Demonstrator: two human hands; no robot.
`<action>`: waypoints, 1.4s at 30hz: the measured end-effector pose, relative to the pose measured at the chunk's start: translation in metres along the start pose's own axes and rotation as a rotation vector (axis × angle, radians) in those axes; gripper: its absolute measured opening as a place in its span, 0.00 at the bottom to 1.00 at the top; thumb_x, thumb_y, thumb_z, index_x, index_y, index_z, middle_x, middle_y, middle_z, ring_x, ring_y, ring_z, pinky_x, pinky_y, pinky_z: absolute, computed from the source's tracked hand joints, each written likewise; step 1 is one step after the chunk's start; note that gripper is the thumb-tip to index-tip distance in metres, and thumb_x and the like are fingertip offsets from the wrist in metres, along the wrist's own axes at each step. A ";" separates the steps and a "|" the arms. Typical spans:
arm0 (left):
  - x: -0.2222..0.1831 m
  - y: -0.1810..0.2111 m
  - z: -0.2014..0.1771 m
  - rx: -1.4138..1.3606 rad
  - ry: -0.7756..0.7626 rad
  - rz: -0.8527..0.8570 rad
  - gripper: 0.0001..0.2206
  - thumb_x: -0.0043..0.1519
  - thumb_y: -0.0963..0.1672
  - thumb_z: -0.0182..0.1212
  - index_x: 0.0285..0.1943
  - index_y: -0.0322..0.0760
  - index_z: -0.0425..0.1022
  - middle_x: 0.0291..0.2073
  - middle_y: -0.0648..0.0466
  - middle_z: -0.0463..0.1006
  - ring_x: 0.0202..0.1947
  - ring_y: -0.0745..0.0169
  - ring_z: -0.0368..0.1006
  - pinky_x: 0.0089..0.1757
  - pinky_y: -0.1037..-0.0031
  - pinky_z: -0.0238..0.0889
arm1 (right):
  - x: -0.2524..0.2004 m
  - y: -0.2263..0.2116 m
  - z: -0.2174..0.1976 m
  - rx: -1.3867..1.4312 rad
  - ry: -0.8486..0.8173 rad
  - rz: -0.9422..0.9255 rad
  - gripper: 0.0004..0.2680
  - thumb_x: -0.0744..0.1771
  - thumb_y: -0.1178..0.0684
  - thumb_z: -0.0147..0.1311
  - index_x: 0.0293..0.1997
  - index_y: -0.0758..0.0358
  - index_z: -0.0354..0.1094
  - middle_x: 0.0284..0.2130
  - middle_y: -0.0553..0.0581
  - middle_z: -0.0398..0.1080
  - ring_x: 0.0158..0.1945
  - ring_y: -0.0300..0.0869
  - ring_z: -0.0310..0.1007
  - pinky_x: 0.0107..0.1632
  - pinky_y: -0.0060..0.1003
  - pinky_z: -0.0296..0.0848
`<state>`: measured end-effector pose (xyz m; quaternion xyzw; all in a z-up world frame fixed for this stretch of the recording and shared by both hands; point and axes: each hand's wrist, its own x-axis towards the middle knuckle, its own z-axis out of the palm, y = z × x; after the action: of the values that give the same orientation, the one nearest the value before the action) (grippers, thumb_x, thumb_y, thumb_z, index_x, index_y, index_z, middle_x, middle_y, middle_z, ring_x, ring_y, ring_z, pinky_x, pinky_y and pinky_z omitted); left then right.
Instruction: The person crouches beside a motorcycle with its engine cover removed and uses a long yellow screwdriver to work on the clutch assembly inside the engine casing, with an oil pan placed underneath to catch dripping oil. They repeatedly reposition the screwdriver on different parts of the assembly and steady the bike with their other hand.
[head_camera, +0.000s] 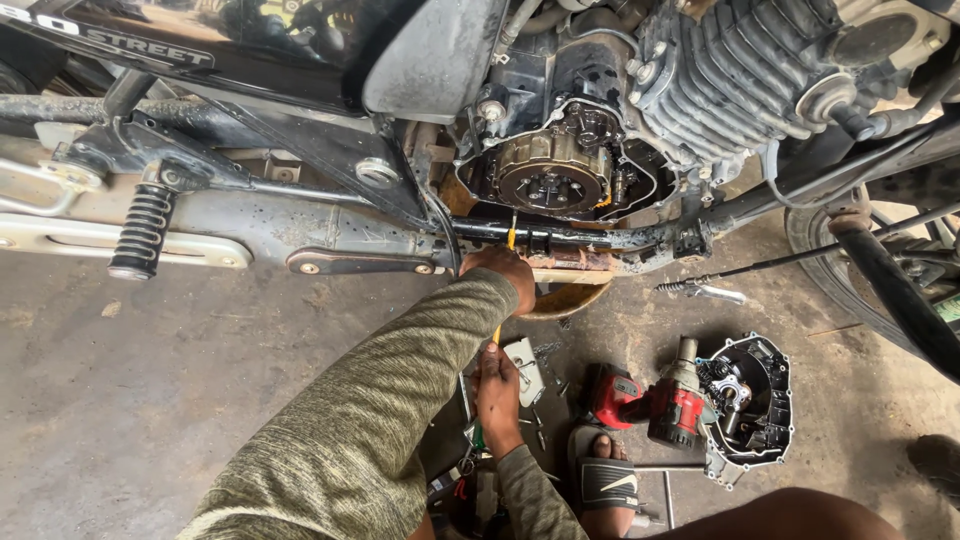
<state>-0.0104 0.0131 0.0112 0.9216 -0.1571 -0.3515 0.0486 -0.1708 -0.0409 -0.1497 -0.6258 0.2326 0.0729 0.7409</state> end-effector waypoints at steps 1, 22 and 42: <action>-0.001 0.000 -0.001 -0.007 0.002 -0.002 0.14 0.60 0.44 0.63 0.50 0.28 0.82 0.44 0.40 0.84 0.43 0.48 0.83 0.42 0.55 0.77 | -0.004 -0.005 0.003 -0.014 0.010 0.023 0.16 0.72 0.41 0.41 0.27 0.58 0.57 0.14 0.47 0.53 0.14 0.33 0.46 0.17 0.34 0.47; 0.029 0.017 0.007 -0.009 0.039 -0.078 0.22 0.57 0.46 0.71 0.57 0.28 0.77 0.51 0.36 0.78 0.49 0.37 0.76 0.45 0.46 0.69 | 0.032 0.035 -0.013 -0.182 0.122 -0.050 0.13 0.70 0.56 0.34 0.52 0.69 0.69 0.33 0.52 0.73 0.32 0.38 0.73 0.38 0.35 0.72; 0.020 -0.009 0.020 0.049 0.016 -0.046 0.18 0.58 0.45 0.63 0.56 0.37 0.82 0.59 0.45 0.78 0.55 0.47 0.77 0.49 0.53 0.74 | 0.018 0.021 0.002 -0.087 0.030 -0.110 0.20 0.72 0.37 0.42 0.28 0.64 0.62 0.17 0.45 0.52 0.21 0.33 0.47 0.25 0.36 0.50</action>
<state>-0.0072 0.0154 -0.0183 0.9288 -0.1441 -0.3410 0.0189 -0.1625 -0.0378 -0.1765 -0.6703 0.2058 0.0329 0.7122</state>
